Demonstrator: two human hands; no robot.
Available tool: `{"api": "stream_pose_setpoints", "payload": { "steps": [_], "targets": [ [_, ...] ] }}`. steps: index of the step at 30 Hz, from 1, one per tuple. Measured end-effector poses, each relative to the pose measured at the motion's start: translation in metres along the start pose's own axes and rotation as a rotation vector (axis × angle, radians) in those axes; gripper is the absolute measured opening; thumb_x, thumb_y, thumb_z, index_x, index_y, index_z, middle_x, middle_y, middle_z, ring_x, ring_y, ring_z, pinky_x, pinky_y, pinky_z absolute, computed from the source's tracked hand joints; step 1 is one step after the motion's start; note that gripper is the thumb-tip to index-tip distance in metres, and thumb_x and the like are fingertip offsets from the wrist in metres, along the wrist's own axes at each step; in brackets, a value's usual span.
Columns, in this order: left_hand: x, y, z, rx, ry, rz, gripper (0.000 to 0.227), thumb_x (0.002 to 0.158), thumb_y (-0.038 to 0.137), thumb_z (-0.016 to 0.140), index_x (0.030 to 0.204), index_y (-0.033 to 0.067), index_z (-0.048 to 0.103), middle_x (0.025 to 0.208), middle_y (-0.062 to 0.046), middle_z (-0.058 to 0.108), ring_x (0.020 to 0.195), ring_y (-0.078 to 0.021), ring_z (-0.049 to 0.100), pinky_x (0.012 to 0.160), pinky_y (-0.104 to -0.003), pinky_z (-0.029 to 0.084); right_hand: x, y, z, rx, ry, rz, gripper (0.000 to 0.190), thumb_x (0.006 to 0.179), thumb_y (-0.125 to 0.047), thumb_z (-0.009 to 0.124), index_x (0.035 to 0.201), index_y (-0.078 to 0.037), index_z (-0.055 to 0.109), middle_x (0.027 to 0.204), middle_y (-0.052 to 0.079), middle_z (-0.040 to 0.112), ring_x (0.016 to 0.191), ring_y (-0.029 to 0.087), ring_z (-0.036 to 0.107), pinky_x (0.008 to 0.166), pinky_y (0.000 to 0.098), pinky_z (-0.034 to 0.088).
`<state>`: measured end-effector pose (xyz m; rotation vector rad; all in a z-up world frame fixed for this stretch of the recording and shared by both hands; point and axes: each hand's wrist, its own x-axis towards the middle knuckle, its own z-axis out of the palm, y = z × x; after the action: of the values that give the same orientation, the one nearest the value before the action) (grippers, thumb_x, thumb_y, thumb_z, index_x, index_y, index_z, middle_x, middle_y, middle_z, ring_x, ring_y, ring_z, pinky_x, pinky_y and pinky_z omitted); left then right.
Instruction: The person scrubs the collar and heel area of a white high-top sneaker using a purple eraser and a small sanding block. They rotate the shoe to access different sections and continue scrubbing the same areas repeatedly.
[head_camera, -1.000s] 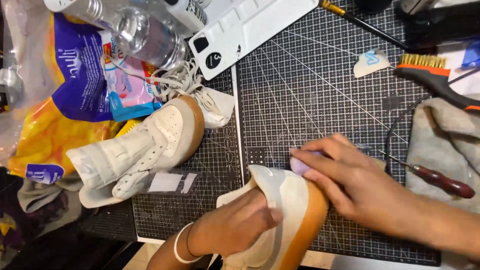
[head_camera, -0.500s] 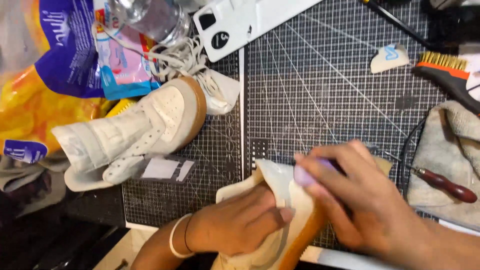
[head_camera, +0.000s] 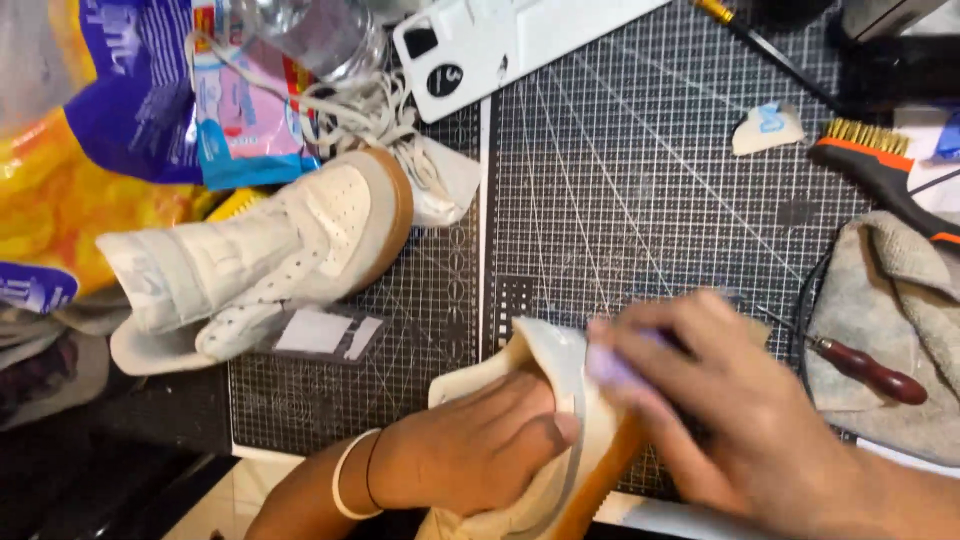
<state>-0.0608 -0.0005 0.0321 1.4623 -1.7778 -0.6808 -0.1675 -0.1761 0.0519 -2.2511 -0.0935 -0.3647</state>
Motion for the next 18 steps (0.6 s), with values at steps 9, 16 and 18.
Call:
{"api": "stream_pose_setpoints", "payload": {
  "steps": [9,16,18],
  "targets": [
    [-0.007,-0.006,0.005,-0.030,-0.029,-0.014,0.012,0.093,-0.001,0.029,0.092,-0.0084,0.038,0.081,-0.022,0.042,0.071,-0.0342,0.042,0.071,-0.043,0.038,-0.007,-0.003,-0.002,0.049,-0.062,-0.016,0.031,0.080,-0.014,0.051,0.107,0.002,0.053,0.097,0.014,0.056,0.081,0.020,0.055,0.070,0.0296,0.046],
    [-0.001,-0.004,0.003,-0.150,-0.101,-0.092,0.020,0.094,0.005,0.022,0.093,-0.0117,0.034,0.097,-0.031,0.042,0.091,-0.0408,0.045,0.090,-0.051,0.038,-0.016,-0.002,-0.004,0.021,-0.084,-0.065,0.037,0.080,-0.017,0.052,0.113,0.002,0.050,0.098,0.017,0.054,0.078,0.023,0.055,0.066,0.0310,0.047],
    [-0.008,-0.008,0.008,-0.087,-0.071,-0.045,0.010,0.092,-0.002,0.029,0.093,-0.0089,0.035,0.084,-0.020,0.035,0.077,-0.0328,0.037,0.076,-0.045,0.035,-0.010,0.014,0.003,-0.027,-0.065,-0.014,0.033,0.081,-0.015,0.050,0.109,0.003,0.053,0.096,0.017,0.055,0.078,0.025,0.053,0.067,0.0331,0.043]
  ]
}}
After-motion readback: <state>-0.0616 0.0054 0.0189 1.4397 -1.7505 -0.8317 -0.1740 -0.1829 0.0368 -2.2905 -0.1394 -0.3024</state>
